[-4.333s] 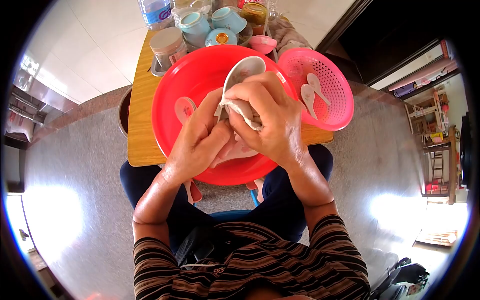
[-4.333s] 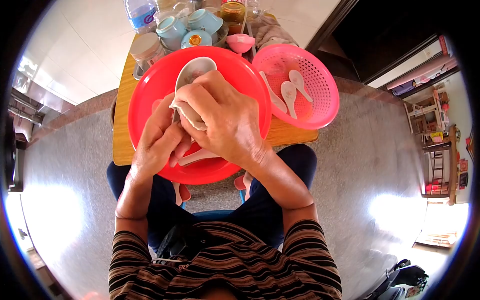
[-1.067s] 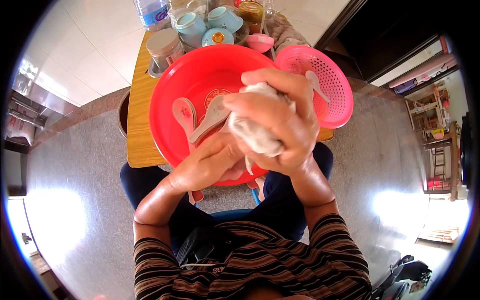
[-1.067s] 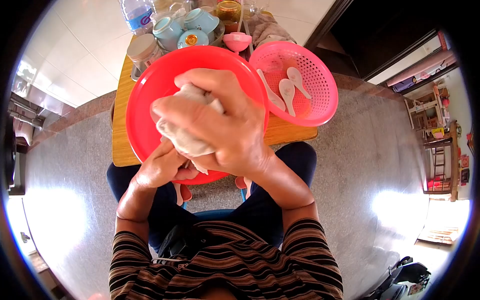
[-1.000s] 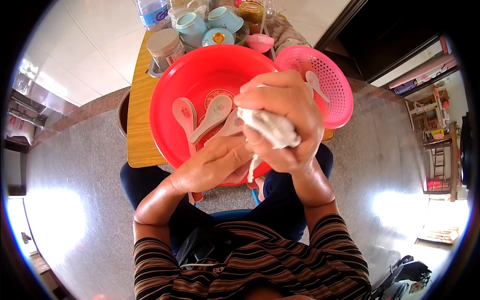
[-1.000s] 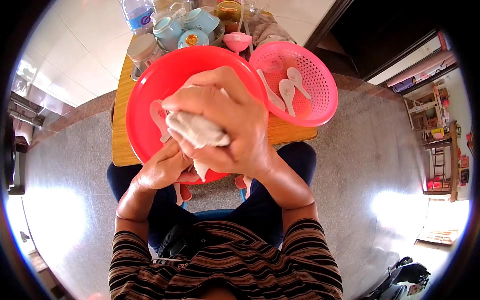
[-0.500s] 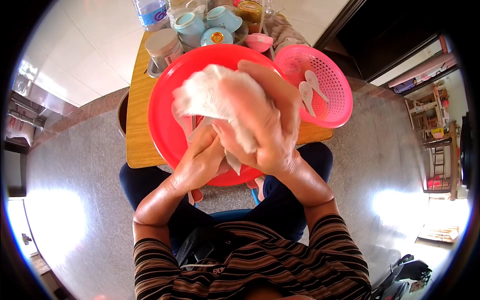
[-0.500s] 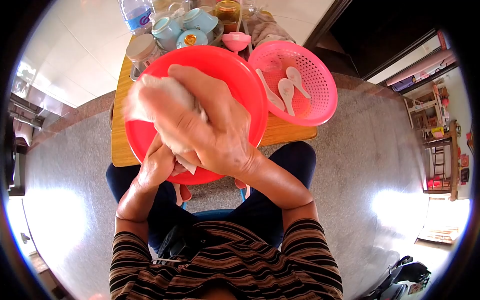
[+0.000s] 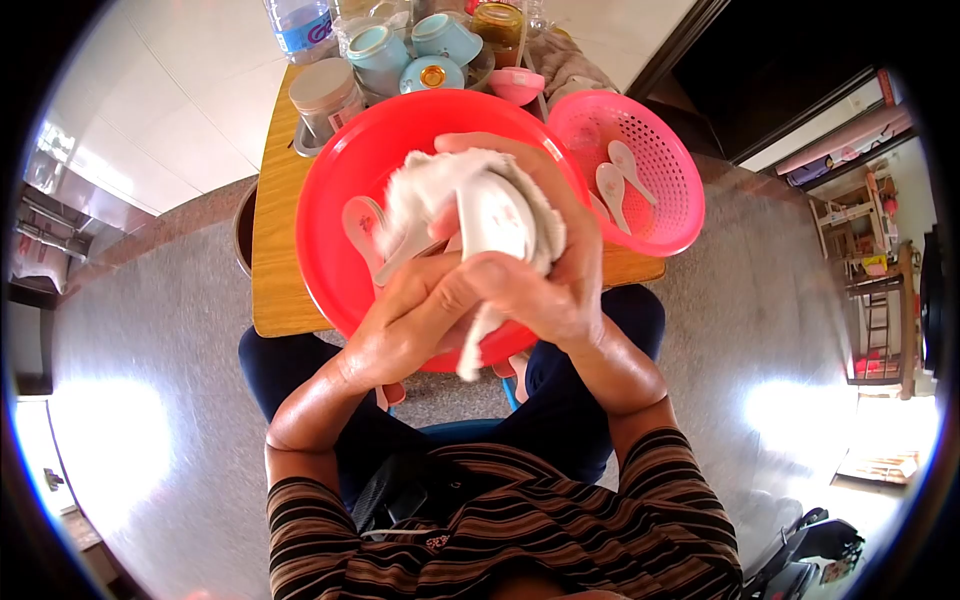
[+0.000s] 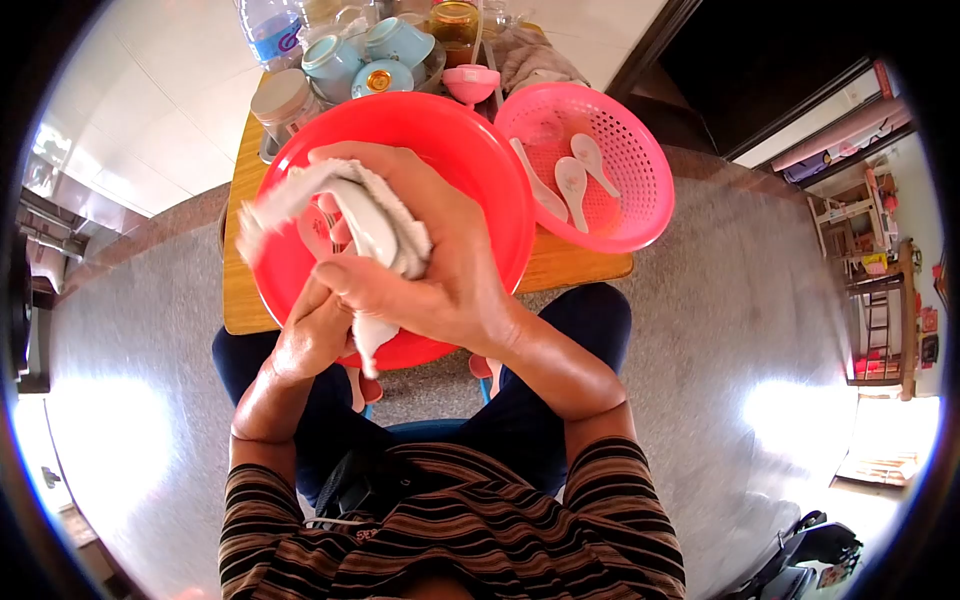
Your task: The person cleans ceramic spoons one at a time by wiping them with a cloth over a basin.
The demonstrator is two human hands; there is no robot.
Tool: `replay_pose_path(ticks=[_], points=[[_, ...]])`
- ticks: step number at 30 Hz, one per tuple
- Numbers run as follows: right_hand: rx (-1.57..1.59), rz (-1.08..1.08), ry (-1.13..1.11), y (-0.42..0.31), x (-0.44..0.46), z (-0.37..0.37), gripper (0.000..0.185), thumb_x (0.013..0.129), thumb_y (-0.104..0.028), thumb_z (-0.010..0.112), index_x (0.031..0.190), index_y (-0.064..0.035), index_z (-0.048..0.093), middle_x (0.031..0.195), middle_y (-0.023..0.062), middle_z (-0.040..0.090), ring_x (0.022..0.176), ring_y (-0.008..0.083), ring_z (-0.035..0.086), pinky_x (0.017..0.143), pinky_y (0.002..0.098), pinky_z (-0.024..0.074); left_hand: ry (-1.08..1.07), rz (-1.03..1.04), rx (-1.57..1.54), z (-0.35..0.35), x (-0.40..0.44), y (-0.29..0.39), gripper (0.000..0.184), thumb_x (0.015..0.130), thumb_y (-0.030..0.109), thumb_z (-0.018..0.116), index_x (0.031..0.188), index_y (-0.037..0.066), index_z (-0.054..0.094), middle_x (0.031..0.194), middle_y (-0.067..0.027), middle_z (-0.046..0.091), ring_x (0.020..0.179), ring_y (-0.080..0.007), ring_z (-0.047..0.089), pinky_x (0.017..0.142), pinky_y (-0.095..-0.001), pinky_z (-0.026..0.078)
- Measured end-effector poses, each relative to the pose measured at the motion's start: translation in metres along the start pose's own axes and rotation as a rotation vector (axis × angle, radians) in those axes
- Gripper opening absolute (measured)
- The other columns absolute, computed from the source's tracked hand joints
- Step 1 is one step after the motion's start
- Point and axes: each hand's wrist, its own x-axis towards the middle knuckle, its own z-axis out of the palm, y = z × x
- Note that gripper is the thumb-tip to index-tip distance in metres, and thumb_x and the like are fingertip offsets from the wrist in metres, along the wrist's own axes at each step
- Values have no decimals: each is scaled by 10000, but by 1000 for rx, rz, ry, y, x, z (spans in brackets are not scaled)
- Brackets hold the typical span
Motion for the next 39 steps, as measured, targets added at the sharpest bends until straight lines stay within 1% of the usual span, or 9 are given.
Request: replay_pose_path(ticks=[3,5,11,19,22,29,31,34,39], points=[[-331,-108,25,7,2,3,602,782,-159,746,1311,-22,494,1089,131,576,925,228,613,761,301,517,24,73,-50,-5,0,-6,349,1046,280,412,1128,-19,571,898,-14,607,807,-59,544,696,-215,462],[-798,-492,117,6,6,4,648,746,-95,754,1319,10,471,1177,178,575,1003,246,589,806,350,533,42,-22,-81,-4,0,-1,335,1048,265,398,1112,-18,567,904,-20,609,815,-59,546,702,-217,466],[-819,-799,81,5,10,-7,530,703,-154,788,1179,-3,609,1184,202,582,997,293,589,843,365,500,-46,-190,-64,-1,1,12,357,1051,289,378,1156,-17,530,970,-58,611,838,-85,552,735,-240,479],[-202,-267,-50,-2,6,-3,511,764,-165,781,1209,-21,575,1013,66,583,888,154,581,761,292,476,-19,-228,64,-3,-5,9,361,1041,262,413,1227,-31,514,976,-78,611,816,-116,571,701,-261,483],[-123,140,-19,-1,-3,4,510,764,-144,760,1199,12,545,1068,116,617,952,209,632,776,328,526,16,137,140,-7,0,-3,332,1040,264,422,1078,-29,574,787,-18,588,656,-89,525,570,-242,426],[-757,-520,87,5,7,0,529,723,-123,779,1175,15,542,1103,170,601,984,271,605,805,342,514,79,141,194,-8,2,-10,310,1035,246,435,1022,-26,583,735,-44,565,644,-145,529,590,-289,434],[-767,-549,92,5,6,-3,569,714,-141,789,1192,27,528,1123,179,600,1007,287,592,843,357,503,49,156,228,-7,0,-8,309,1035,254,440,1052,-23,578,802,-75,592,711,-178,565,641,-302,461],[-808,-676,99,0,6,-6,566,700,-129,791,1182,22,537,1122,172,606,1001,280,592,868,359,487,-37,73,273,-8,-1,-10,344,1033,240,404,1310,47,470,997,-30,614,794,-47,579,628,-176,471],[-733,-472,63,-5,6,-8,444,688,-137,798,1066,5,613,1010,130,630,912,256,609,800,355,498,-2,113,249,-5,3,-9,329,1038,273,414,1033,-22,562,761,-95,598,654,-193,580,596,-287,466]])
